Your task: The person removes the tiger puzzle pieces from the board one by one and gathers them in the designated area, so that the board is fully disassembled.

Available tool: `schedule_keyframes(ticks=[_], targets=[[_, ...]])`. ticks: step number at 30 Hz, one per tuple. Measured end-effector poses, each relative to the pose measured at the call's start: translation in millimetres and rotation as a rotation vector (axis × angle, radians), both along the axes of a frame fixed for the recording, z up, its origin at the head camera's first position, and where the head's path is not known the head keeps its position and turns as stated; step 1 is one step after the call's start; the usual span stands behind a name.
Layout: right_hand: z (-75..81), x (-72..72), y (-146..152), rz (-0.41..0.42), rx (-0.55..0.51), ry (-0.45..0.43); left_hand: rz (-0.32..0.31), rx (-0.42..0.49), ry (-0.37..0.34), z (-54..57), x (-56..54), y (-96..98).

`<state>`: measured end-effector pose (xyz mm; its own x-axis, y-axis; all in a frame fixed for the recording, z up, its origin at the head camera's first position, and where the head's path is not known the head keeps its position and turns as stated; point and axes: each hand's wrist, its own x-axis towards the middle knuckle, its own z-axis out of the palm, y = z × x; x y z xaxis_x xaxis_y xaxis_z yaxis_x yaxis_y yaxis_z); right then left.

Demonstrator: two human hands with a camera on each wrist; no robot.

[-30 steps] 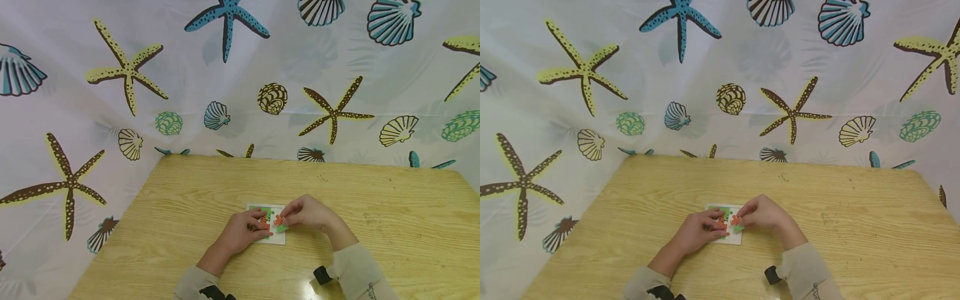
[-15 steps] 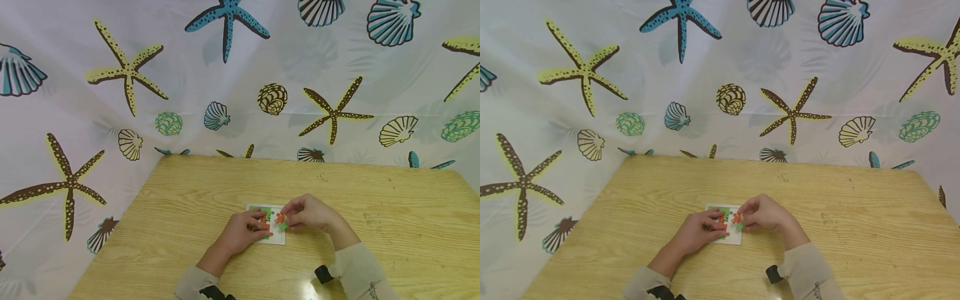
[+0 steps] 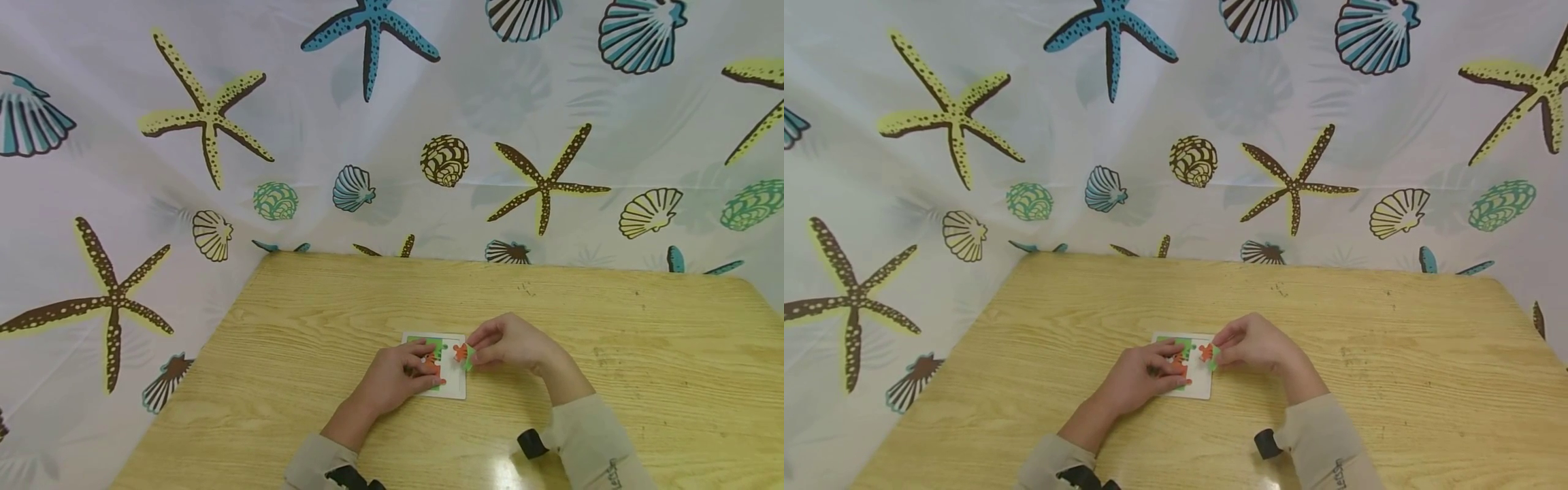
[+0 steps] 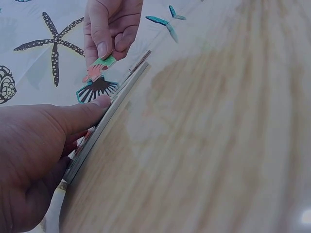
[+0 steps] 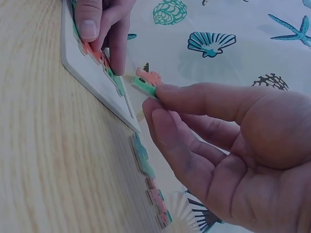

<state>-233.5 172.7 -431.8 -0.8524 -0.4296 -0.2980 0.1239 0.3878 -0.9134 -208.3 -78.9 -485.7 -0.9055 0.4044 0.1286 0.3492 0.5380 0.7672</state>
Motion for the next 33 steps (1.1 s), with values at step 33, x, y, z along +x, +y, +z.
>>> schedule_keyframes(ticks=[33], targets=[[0.6,-5.2,15.8,-0.065,-0.033,-0.012,-0.011,0.029,-0.03,2.1,2.9,-0.4]])
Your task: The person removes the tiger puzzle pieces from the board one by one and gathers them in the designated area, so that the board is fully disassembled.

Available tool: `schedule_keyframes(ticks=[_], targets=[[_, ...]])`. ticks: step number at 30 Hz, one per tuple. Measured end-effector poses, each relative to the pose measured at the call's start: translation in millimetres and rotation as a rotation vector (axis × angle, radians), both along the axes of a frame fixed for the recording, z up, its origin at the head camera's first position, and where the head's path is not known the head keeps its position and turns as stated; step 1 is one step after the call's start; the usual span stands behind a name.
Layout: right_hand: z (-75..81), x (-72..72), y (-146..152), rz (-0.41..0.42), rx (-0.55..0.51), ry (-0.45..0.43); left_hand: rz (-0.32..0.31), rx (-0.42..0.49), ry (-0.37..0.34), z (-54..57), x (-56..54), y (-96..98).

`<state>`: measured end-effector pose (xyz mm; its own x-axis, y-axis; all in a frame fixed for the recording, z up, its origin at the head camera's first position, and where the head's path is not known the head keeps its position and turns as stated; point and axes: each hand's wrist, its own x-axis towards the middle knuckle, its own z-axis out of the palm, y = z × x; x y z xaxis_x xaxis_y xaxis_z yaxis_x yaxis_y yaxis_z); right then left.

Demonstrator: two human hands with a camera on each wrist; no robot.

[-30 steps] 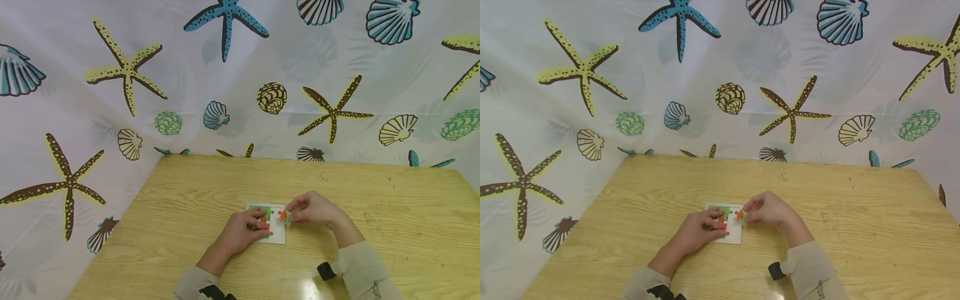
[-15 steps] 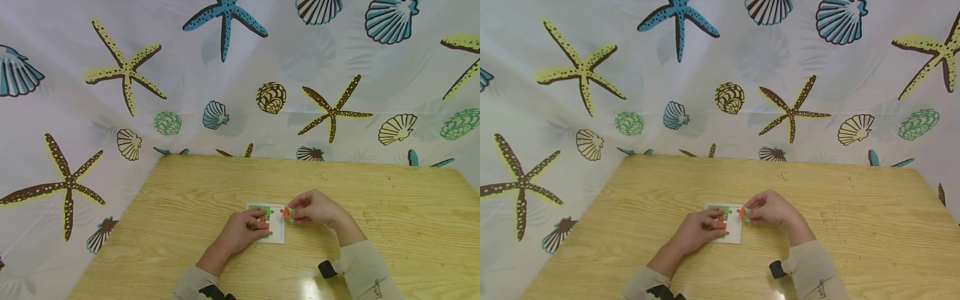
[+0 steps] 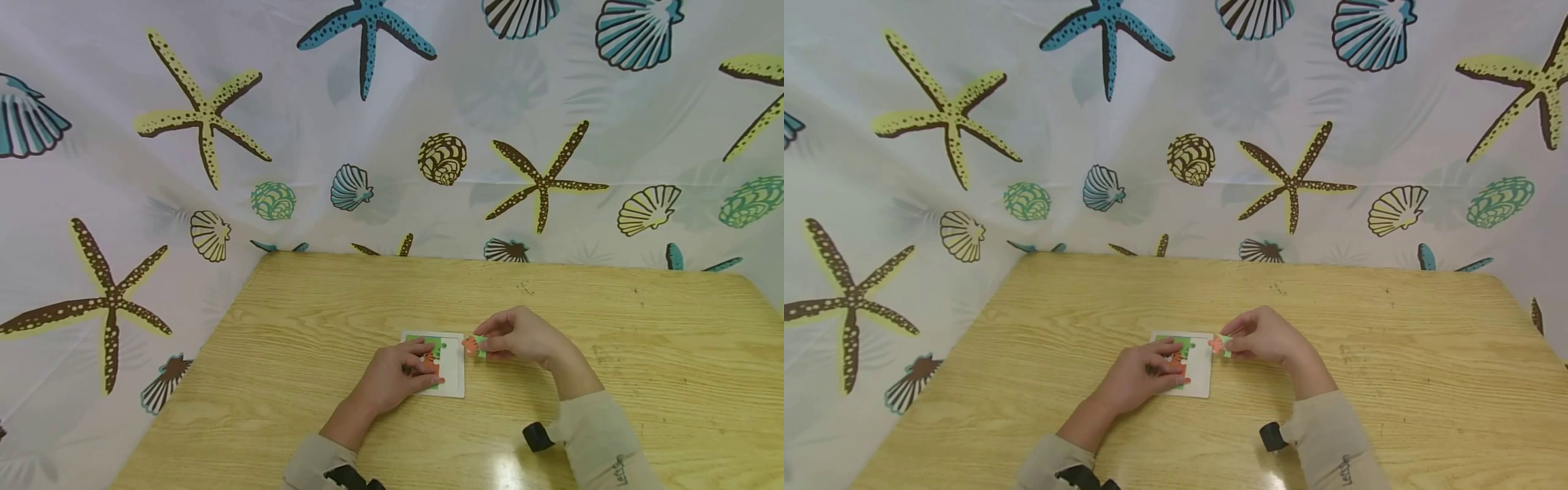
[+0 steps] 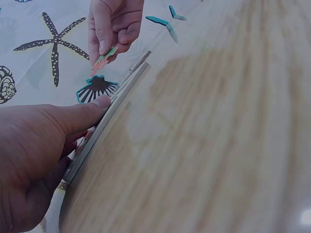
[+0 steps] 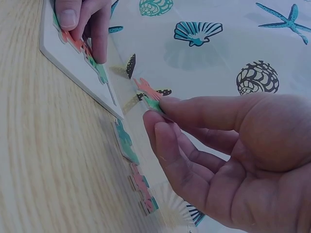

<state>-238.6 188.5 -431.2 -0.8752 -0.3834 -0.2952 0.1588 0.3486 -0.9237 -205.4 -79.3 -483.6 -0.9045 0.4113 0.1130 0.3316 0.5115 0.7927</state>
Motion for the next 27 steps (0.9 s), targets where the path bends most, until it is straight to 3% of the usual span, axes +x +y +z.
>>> schedule_keyframes(ticks=[11,18,27], targets=[[2.0,-0.3,7.3,0.01,0.014,0.043,-0.001,0.01,0.004,-1.3,0.2,-0.4],[3.9,-1.8,11.6,-0.008,0.002,0.022,0.012,-0.003,0.001,0.0,-0.4,0.5],[5.3,-3.3,17.4,-0.024,0.051,0.041,0.007,0.004,0.0,0.5,0.3,1.2]])
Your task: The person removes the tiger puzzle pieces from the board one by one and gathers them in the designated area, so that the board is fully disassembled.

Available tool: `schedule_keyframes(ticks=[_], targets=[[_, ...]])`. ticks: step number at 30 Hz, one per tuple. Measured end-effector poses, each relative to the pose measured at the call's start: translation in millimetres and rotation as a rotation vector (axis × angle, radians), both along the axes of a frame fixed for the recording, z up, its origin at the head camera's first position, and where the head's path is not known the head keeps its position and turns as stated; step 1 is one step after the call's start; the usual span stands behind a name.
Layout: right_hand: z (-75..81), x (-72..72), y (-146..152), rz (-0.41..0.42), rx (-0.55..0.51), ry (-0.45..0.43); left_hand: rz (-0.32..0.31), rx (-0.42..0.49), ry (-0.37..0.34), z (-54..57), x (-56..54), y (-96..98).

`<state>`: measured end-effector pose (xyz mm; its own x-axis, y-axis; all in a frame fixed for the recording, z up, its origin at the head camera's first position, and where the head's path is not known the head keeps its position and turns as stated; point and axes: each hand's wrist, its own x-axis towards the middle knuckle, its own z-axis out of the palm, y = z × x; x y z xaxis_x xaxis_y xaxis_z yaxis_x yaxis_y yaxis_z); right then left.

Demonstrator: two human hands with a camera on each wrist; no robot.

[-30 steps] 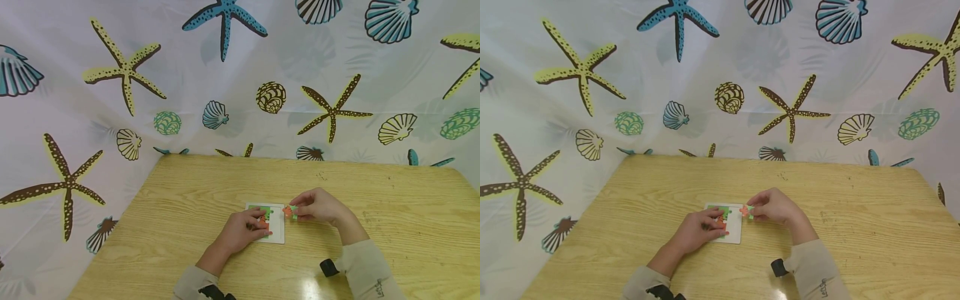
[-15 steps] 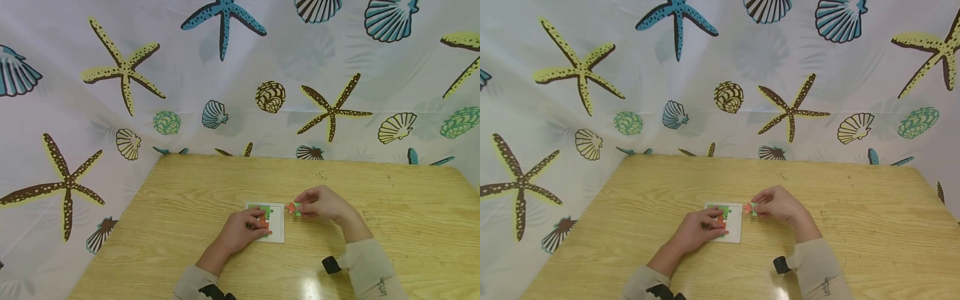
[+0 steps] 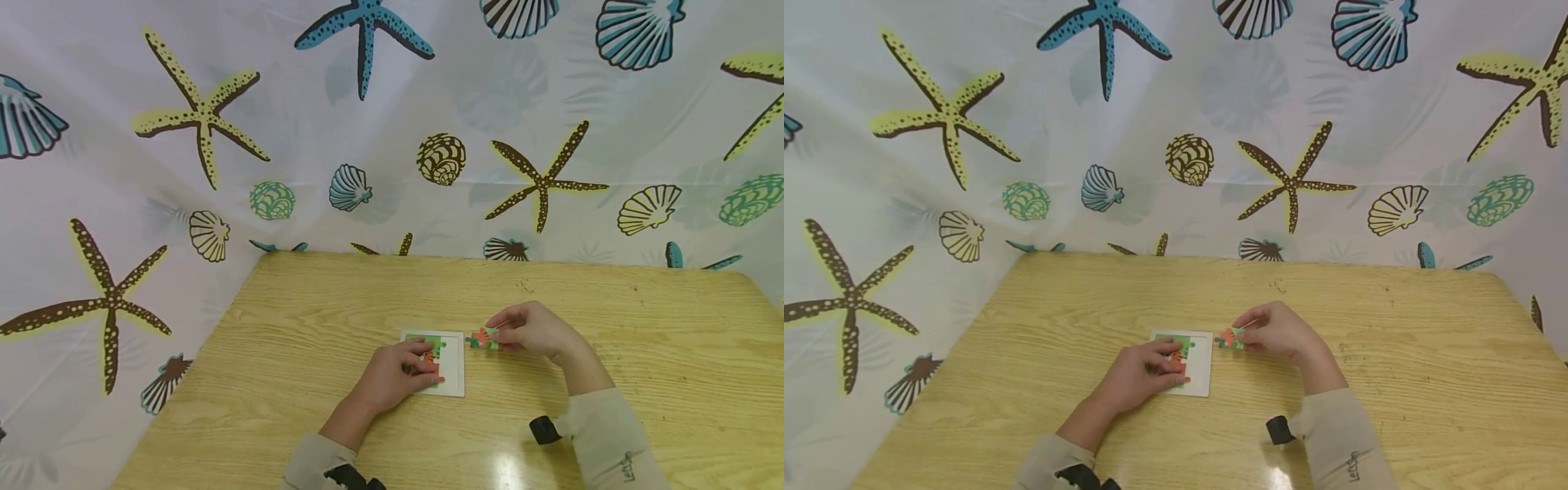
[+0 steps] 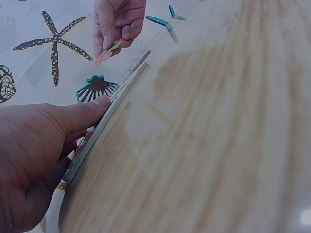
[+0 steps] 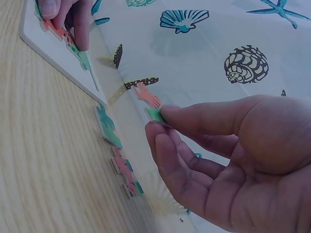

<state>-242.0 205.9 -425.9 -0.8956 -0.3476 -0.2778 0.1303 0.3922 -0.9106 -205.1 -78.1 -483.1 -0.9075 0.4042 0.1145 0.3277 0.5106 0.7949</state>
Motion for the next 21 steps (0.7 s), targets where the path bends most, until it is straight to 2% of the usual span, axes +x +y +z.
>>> schedule_keyframes(ticks=[21], targets=[[0.7,2.8,9.2,-0.067,0.077,-0.002,0.0,-0.004,0.008,-3.4,-0.7,-2.0]])
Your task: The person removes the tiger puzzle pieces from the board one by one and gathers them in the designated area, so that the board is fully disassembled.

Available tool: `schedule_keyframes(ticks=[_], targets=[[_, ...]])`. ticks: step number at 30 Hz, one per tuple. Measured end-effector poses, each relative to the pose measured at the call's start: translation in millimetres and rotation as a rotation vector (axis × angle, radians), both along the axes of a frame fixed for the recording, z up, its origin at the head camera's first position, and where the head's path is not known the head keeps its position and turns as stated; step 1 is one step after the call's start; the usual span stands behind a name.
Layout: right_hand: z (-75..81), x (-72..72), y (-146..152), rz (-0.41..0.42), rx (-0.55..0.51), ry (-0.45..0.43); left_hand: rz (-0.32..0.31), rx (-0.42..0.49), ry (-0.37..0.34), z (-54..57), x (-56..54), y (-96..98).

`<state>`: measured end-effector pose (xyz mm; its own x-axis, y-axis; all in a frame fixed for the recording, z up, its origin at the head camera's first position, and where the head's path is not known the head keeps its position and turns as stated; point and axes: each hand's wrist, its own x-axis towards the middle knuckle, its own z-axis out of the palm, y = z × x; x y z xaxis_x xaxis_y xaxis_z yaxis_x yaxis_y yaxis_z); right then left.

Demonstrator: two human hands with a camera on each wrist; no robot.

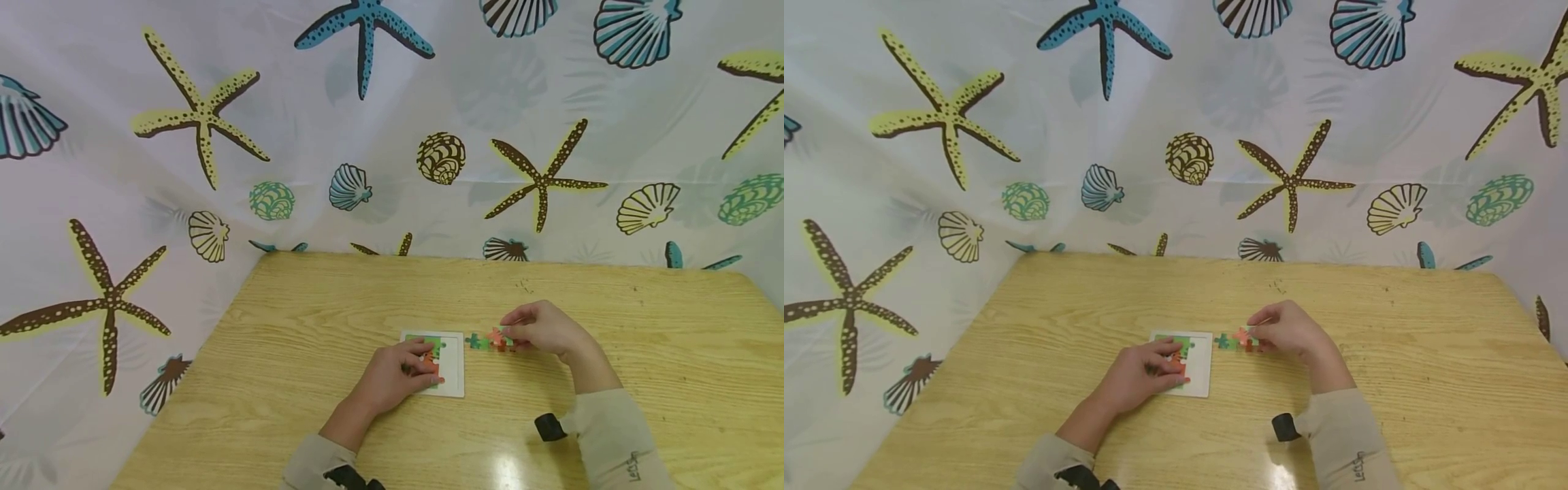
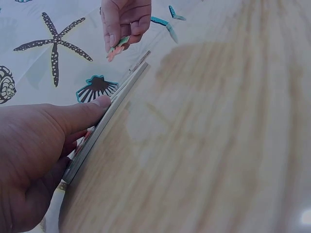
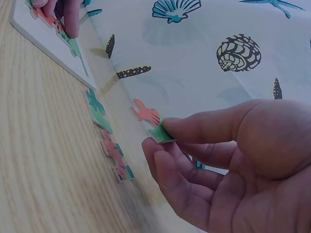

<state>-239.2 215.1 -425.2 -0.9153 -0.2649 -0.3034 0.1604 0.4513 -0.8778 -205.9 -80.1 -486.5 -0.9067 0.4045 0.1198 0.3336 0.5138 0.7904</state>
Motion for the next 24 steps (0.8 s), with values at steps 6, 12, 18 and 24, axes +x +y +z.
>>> schedule_keyframes(ticks=[6,12,18,24], targets=[[-0.3,0.6,3.5,-0.019,0.003,-0.026,0.003,-0.001,-0.016,0.9,0.9,-0.6],[-0.7,0.8,8.2,-0.043,0.016,-0.034,0.003,-0.001,-0.009,0.2,0.5,-0.7],[-0.3,-0.1,11.3,-0.047,0.033,-0.026,0.007,-0.004,-0.011,0.0,0.0,0.2],[1.3,0.3,12.9,-0.067,0.027,-0.045,0.005,-0.004,-0.015,1.0,0.7,1.0]])
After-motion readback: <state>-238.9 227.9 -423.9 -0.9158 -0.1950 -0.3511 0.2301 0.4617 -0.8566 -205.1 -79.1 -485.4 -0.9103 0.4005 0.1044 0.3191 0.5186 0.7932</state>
